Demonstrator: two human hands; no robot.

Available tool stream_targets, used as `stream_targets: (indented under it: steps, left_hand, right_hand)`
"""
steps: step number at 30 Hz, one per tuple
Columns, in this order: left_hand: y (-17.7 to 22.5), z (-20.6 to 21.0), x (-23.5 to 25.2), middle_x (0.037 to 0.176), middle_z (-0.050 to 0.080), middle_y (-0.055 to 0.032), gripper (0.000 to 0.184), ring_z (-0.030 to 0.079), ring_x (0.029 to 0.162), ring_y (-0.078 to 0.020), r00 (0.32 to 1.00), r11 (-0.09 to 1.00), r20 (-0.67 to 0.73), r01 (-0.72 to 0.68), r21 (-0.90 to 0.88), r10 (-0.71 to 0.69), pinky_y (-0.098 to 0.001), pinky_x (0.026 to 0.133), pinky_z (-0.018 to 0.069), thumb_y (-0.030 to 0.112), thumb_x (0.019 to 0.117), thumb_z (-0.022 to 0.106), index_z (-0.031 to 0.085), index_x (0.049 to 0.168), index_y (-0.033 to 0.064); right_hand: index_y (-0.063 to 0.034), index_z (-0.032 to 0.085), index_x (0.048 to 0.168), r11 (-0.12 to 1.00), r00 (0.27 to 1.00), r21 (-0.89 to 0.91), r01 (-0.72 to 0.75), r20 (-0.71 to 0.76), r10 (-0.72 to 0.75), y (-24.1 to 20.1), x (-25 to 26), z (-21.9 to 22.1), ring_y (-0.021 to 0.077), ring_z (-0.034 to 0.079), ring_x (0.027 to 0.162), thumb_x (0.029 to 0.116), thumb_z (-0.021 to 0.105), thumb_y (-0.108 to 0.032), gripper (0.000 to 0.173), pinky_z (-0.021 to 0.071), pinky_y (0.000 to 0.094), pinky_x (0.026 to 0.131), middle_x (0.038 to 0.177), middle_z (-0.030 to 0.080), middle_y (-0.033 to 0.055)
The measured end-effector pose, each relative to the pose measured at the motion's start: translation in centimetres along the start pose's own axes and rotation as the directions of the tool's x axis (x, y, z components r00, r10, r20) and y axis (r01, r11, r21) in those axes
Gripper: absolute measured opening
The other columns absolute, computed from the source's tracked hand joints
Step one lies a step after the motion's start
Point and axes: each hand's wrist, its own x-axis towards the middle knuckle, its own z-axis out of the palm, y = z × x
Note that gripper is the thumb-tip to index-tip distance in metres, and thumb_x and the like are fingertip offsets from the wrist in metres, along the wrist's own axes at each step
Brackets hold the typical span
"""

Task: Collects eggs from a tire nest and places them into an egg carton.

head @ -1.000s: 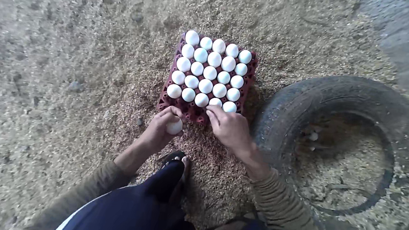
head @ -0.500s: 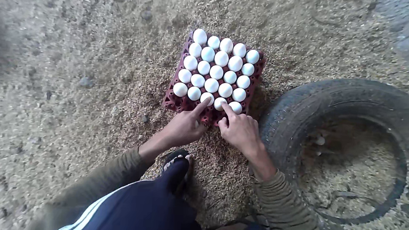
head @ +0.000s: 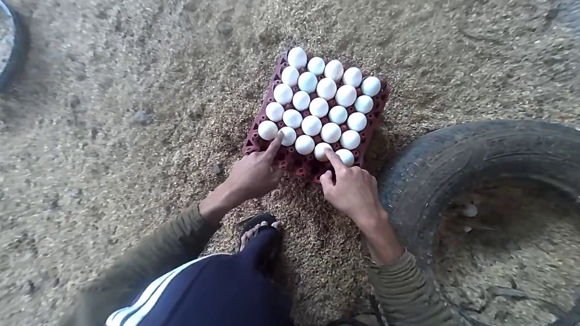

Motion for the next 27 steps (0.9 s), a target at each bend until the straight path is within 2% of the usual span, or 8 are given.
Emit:
stream_targets:
  steps: [6,9,12,15,17,20,23,27]
  left_hand:
    - [-1.8,-1.0,-0.1,0.091,0.071,-0.0191,0.088,0.069,0.081,-0.041,0.989,0.992,-0.093,0.112,-0.059,-0.117,-0.0663,0.072,0.0538,0.027,0.0973,0.061,0.006,0.166,0.0279]
    - [-3.3,-1.2,0.0,0.091,0.071,-0.0199,0.078,0.069,0.08,-0.0413,0.985,0.992,-0.125,0.11,-0.054,-0.116,-0.0664,0.072,0.0532,0.027,0.0987,0.06,0.019,0.165,0.0285]
    - [-3.9,-1.6,-0.8,0.092,0.072,-0.0203,0.075,0.069,0.081,-0.0427,0.98,0.993,-0.157,0.113,-0.039,-0.118,-0.0682,0.072,0.0526,0.026,0.0984,0.061,0.023,0.164,0.0269]
    - [-4.4,-0.9,-1.5,0.092,0.07,-0.0177,0.058,0.068,0.084,-0.0404,0.989,0.991,-0.076,0.128,-0.033,-0.13,-0.0664,0.074,0.0523,0.025,0.0973,0.06,0.046,0.153,0.0233]
    - [-4.4,-0.4,-1.6,0.092,0.07,-0.0174,0.054,0.068,0.086,-0.0401,0.988,0.988,0.007,0.153,-0.03,-0.153,-0.066,0.076,0.0517,0.026,0.099,0.058,0.048,0.152,0.0242]
    - [-3.3,-0.3,-2.3,0.089,0.069,-0.0165,0.061,0.067,0.081,-0.0389,0.996,0.995,-0.012,0.089,-0.046,-0.09,-0.0649,0.072,0.0519,0.024,0.0983,0.058,0.041,0.157,0.0285]
    - [-1.7,0.0,-2.8,0.087,0.07,-0.0168,0.068,0.068,0.079,-0.0383,0.999,0.999,0.043,-0.001,-0.041,0.002,-0.0644,0.073,0.0524,0.023,0.0965,0.059,0.036,0.16,0.0312]
    - [-0.5,0.5,-2.0,0.099,0.071,-0.0203,0.065,0.068,0.092,-0.0422,0.975,0.998,0.214,0.055,0.017,-0.057,-0.0663,0.08,0.0509,0.025,0.099,0.057,0.034,0.16,0.0308]
  right_hand:
    - [-0.0264,0.043,0.158,1.0,0.999,0.014,-0.012,0.035,0.011,0.1,0.0,-0.4,0.0388,0.071,0.092,0.1029,0.044,-0.032,0.056,0.0521,0.0572,0.078,0.092,0.074,0.0175]
    - [-0.026,0.044,0.158,1.0,1.0,0.022,-0.01,0.029,0.01,0.0,0.1,-0.3,0.0392,0.071,0.092,0.103,0.044,-0.031,0.055,0.0517,0.057,0.077,0.09,0.073,0.0175]
    - [-0.0271,0.045,0.157,1.0,1.0,0.027,-0.015,0.028,0.014,0.0,0.0,-0.3,0.039,0.071,0.09,0.1029,0.046,-0.031,0.054,0.0518,0.0574,0.076,0.089,0.073,0.0172]
    - [-0.0279,0.045,0.157,0.999,0.999,0.037,-0.015,0.033,0.014,0.0,0.1,-0.5,0.0384,0.071,0.091,0.1033,0.046,-0.031,0.054,0.052,0.0566,0.077,0.091,0.073,0.0169]
    - [-0.0278,0.047,0.156,0.999,1.0,0.049,-0.005,0.022,0.004,0.2,0.2,-0.3,0.0382,0.071,0.089,0.1033,0.047,-0.031,0.053,0.0521,0.0561,0.076,0.088,0.073,0.0166]
    - [-0.026,0.051,0.153,0.996,1.0,0.085,0.009,-0.022,-0.007,0.7,0.3,0.0,0.0382,0.07,0.085,0.1018,0.049,-0.028,0.052,0.0518,0.057,0.073,0.085,0.072,0.0168]
    - [-0.02,0.064,0.142,0.98,0.983,0.18,0.079,-0.178,-0.047,1.5,0.2,0.9,0.0376,0.07,0.076,0.0995,0.052,-0.024,0.045,0.0521,0.0578,0.069,0.079,0.072,0.0155]
    - [-0.0087,0.072,0.128,0.919,0.797,0.282,0.277,-0.602,-0.056,2.6,0.1,1.6,0.0229,0.056,0.046,0.0938,0.052,-0.016,0.04,0.0461,0.0457,0.046,0.058,0.062,0.0059]
